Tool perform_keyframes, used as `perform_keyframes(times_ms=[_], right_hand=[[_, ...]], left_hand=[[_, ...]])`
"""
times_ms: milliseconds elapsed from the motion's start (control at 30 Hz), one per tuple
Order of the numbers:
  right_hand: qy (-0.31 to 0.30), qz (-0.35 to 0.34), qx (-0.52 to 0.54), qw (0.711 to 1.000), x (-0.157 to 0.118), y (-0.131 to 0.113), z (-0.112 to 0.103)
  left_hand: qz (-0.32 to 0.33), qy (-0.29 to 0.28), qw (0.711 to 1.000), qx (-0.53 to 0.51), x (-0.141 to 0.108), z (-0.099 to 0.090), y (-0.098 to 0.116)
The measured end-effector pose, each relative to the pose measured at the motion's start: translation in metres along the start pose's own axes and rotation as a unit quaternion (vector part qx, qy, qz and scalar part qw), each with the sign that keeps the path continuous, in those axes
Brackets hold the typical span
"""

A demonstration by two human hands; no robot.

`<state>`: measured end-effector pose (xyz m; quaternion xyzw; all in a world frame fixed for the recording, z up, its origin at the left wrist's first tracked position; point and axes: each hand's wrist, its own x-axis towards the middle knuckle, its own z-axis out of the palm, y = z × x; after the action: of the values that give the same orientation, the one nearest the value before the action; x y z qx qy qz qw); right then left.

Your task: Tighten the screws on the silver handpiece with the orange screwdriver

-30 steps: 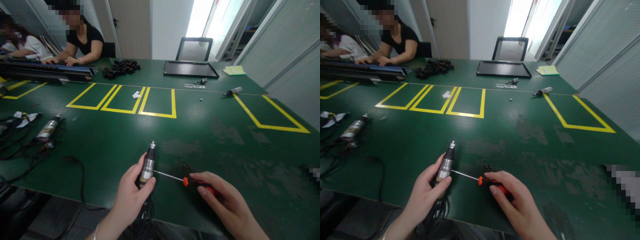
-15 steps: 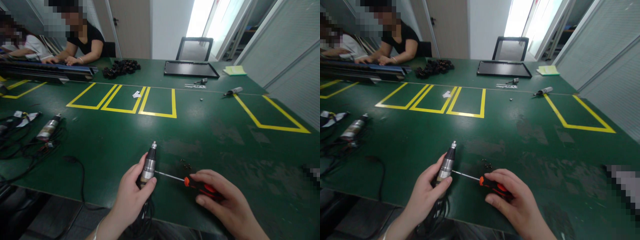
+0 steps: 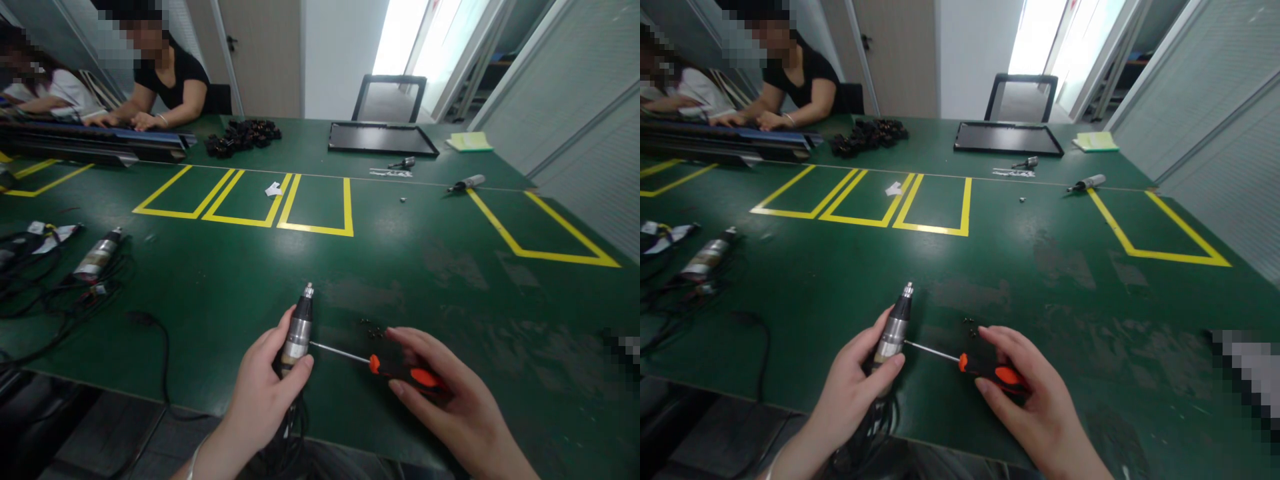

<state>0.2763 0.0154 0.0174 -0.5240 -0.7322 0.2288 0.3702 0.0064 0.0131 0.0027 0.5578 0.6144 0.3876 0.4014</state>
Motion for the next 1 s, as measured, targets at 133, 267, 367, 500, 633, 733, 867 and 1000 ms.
perform_keyframes(times_ms=[133, 267, 367, 500, 633, 733, 867, 1000], right_hand=[[-0.011, -0.012, 0.024, 1.0, 0.0048, -0.0024, 0.0007], [-0.015, -0.009, 0.034, 0.999, 0.0048, 0.0, 0.0004], [-0.035, 0.008, 0.044, 0.998, 0.0032, 0.0015, 0.0005], [-0.086, 0.036, 0.04, 0.995, 0.0021, -0.0008, -0.0005], [-0.101, 0.065, 0.044, 0.992, 0.0007, -0.003, -0.0017], [-0.128, 0.107, 0.056, 0.984, -0.0004, -0.0037, -0.0014], [-0.111, 0.071, 0.029, 0.991, -0.0018, -0.0034, -0.0011], [-0.038, 0.023, 0.0, 0.999, -0.0036, 0.0001, 0.0005]], left_hand=[[-0.002, 0.003, 1.0, 0.001, 0.0004, 0.0001, 0.0009], [0.0, 0.006, 1.0, 0.006, 0.0004, 0.0004, 0.0003], [0.001, 0.008, 1.0, 0.005, 0.0003, 0.0005, -0.0003], [0.003, 0.007, 1.0, 0.002, 0.0003, 0.0007, -0.0005], [-0.001, 0.008, 1.0, -0.003, 0.0005, 0.0012, -0.0008], [-0.004, 0.014, 1.0, -0.008, 0.0006, 0.0014, -0.0011], [0.001, 0.014, 1.0, -0.008, 0.0002, 0.0012, -0.0009], [-0.001, 0.015, 1.0, -0.01, 0.0001, 0.0011, -0.0004]])
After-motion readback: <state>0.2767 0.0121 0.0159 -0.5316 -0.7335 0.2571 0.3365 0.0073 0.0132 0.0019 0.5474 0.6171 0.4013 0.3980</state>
